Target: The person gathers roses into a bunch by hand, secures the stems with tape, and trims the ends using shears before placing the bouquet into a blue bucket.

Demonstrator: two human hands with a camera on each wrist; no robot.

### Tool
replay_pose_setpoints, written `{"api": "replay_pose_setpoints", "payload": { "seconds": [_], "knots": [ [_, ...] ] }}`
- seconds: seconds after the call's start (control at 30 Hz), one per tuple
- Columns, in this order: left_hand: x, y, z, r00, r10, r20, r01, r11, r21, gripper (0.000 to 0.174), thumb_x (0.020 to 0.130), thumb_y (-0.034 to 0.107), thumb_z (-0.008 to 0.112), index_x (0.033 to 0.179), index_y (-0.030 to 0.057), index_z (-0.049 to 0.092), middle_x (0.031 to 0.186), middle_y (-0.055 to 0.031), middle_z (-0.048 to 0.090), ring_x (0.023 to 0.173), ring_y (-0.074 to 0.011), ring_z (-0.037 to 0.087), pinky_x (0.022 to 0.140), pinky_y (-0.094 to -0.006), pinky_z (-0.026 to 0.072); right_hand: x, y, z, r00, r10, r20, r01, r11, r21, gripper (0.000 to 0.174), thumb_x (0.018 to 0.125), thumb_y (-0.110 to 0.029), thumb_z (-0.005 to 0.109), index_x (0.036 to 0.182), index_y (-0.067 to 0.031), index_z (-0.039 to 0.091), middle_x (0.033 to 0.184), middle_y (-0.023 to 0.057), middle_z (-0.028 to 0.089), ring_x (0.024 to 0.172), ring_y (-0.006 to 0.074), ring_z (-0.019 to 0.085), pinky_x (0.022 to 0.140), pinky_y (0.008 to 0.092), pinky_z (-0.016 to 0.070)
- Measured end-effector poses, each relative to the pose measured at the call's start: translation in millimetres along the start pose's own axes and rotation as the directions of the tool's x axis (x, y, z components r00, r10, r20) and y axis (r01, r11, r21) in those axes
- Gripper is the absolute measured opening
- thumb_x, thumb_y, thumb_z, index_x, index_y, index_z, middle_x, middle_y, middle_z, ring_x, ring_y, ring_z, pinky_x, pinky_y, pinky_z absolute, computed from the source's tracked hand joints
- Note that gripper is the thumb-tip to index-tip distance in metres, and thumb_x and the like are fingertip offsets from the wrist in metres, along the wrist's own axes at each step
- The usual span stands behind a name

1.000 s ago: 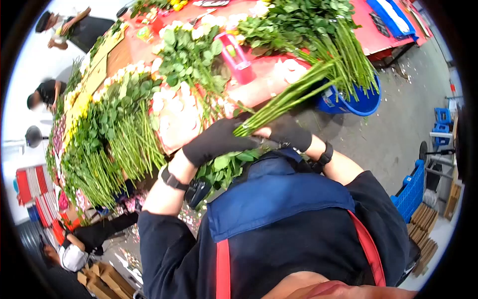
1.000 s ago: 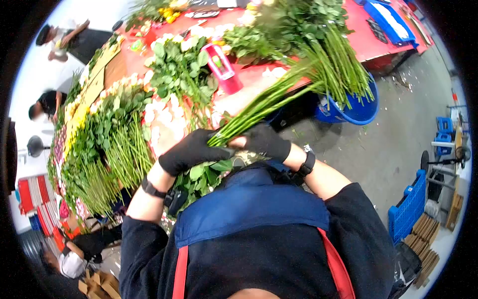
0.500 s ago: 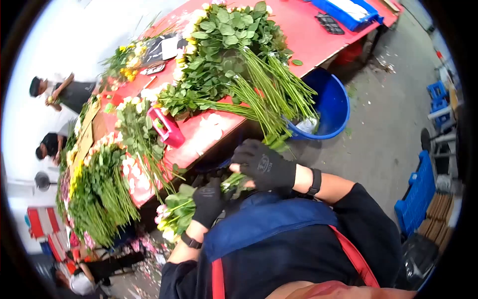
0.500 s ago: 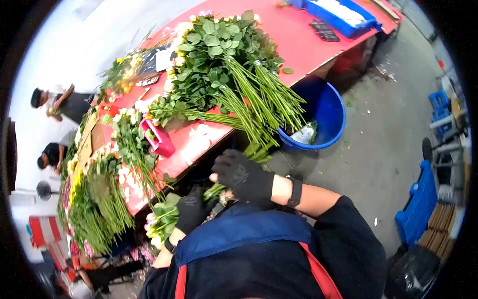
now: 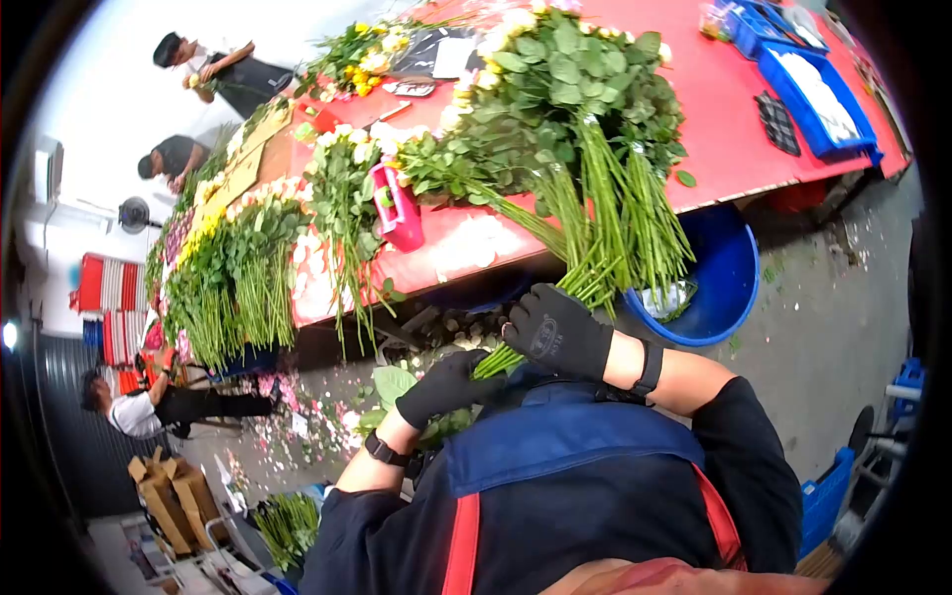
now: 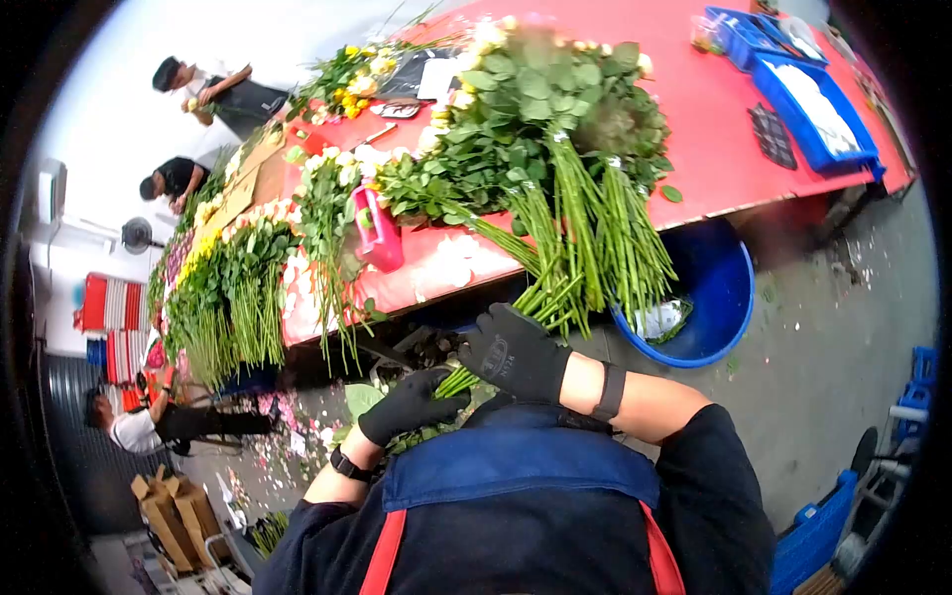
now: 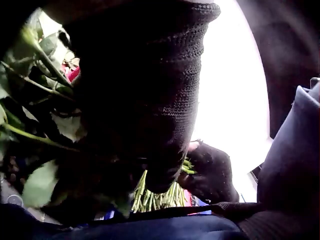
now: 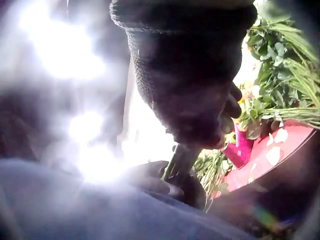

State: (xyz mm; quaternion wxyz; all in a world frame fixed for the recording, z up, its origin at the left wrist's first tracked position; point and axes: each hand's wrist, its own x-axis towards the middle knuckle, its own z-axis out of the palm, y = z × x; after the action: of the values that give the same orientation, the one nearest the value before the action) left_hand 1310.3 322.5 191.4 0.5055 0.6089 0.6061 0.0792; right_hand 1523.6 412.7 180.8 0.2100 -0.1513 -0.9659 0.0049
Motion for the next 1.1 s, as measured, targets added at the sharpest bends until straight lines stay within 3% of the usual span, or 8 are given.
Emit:
{"api": "replay_pose_setpoints", "payload": {
  "seconds": [0.2, 0.37, 0.43, 0.7, 0.77, 0.83, 0.9, 1.1],
  "knots": [
    [2, -68, -21, 0.939, 0.010, -0.345, -0.009, 1.000, 0.004, 0.033, 0.084, 0.030, 0.068, 0.103, 0.0040, 0.063, 0.087, -0.0160, 0.067, 0.079, -0.0313, 0.066, 0.067, -0.0390, 0.0502, 72, 31, 3, 0.992, -0.024, -0.122, 0.072, 0.910, 0.408, 0.042, 0.068, -0.022, 0.074, 0.105, -0.0089, 0.060, 0.122, 0.0144, 0.056, 0.116, 0.0345, 0.051, 0.097, 0.0480, 0.0415],
    [4, -127, -97, 0.809, -0.106, -0.579, 0.049, 0.992, -0.113, 0.029, 0.083, 0.025, 0.069, 0.102, 0.0039, 0.062, 0.084, -0.0148, 0.067, 0.074, -0.0285, 0.065, 0.066, -0.0372, 0.0499, 170, 136, 20, 0.969, 0.206, -0.138, -0.173, 0.960, 0.218, 0.019, 0.075, -0.018, 0.070, 0.090, -0.0083, 0.065, 0.084, 0.0123, 0.063, 0.082, 0.0287, 0.063, 0.073, 0.0405, 0.0491],
    [0, -149, -127, 0.774, -0.146, -0.616, 0.104, 0.989, -0.104, 0.029, 0.085, 0.024, 0.069, 0.104, 0.0025, 0.062, 0.085, -0.0121, 0.067, 0.071, -0.0192, 0.064, 0.063, -0.0317, 0.0491, 229, 185, 51, 0.905, 0.426, -0.014, -0.349, 0.759, 0.549, 0.011, 0.079, -0.017, 0.065, 0.084, -0.0081, 0.065, 0.077, 0.0117, 0.061, 0.075, 0.0278, 0.061, 0.067, 0.0388, 0.0480],
    [-53, -241, -159, 0.626, -0.428, -0.651, 0.293, 0.904, -0.312, 0.031, 0.073, 0.018, 0.077, 0.095, 0.0049, 0.061, 0.074, -0.0148, 0.064, 0.066, -0.0332, 0.063, 0.058, -0.0402, 0.0492, 416, 446, 321, 0.972, -0.003, 0.234, -0.035, 0.987, 0.157, 0.019, 0.080, -0.024, 0.057, 0.074, -0.0070, 0.062, 0.077, 0.0145, 0.063, 0.073, 0.0337, 0.060, 0.066, 0.0424, 0.0480],
    [-61, -249, -162, 0.578, -0.483, -0.657, 0.342, 0.875, -0.342, 0.028, 0.073, 0.017, 0.076, 0.094, 0.0046, 0.061, 0.074, -0.0149, 0.064, 0.067, -0.0330, 0.063, 0.059, -0.0397, 0.0492, 456, 473, 363, 0.915, -0.163, 0.370, 0.185, 0.982, -0.026, 0.030, 0.083, -0.035, 0.058, 0.079, -0.0061, 0.065, 0.078, 0.0163, 0.064, 0.074, 0.0352, 0.061, 0.068, 0.0458, 0.0469],
    [-67, -257, -157, 0.533, -0.580, -0.615, 0.398, 0.814, -0.423, 0.028, 0.074, 0.017, 0.076, 0.094, 0.0043, 0.061, 0.074, -0.0148, 0.064, 0.067, -0.0327, 0.063, 0.058, -0.0392, 0.0489, 499, 441, 388, 0.738, 0.362, 0.569, -0.258, 0.931, -0.258, 0.050, 0.083, -0.054, 0.058, 0.087, -0.0060, 0.069, 0.083, 0.0173, 0.067, 0.079, 0.0352, 0.063, 0.071, 0.0445, 0.0477],
    [-70, -265, -156, 0.497, -0.632, -0.594, 0.415, 0.775, -0.477, 0.027, 0.075, 0.017, 0.075, 0.095, 0.0042, 0.061, 0.074, -0.0147, 0.064, 0.067, -0.0324, 0.064, 0.058, -0.0387, 0.0487, 521, 429, 408, 0.570, 0.264, 0.778, -0.292, 0.950, -0.108, 0.067, 0.075, -0.067, 0.057, 0.100, -0.0059, 0.070, 0.090, 0.0224, 0.067, 0.088, 0.0359, 0.064, 0.080, 0.0417, 0.0487],
    [-69, -274, -157, 0.494, -0.685, -0.536, 0.326, 0.717, -0.616, 0.025, 0.076, 0.016, 0.074, 0.093, 0.0038, 0.062, 0.073, -0.0140, 0.063, 0.065, -0.0314, 0.063, 0.056, -0.0374, 0.0473, 523, 454, 447, 0.597, -0.114, 0.794, 0.446, 0.870, -0.210, 0.014, 0.085, -0.018, 0.059, 0.087, -0.0067, 0.067, 0.085, 0.0161, 0.068, 0.074, 0.0308, 0.065, 0.063, 0.0378, 0.0500]
  ]
}}
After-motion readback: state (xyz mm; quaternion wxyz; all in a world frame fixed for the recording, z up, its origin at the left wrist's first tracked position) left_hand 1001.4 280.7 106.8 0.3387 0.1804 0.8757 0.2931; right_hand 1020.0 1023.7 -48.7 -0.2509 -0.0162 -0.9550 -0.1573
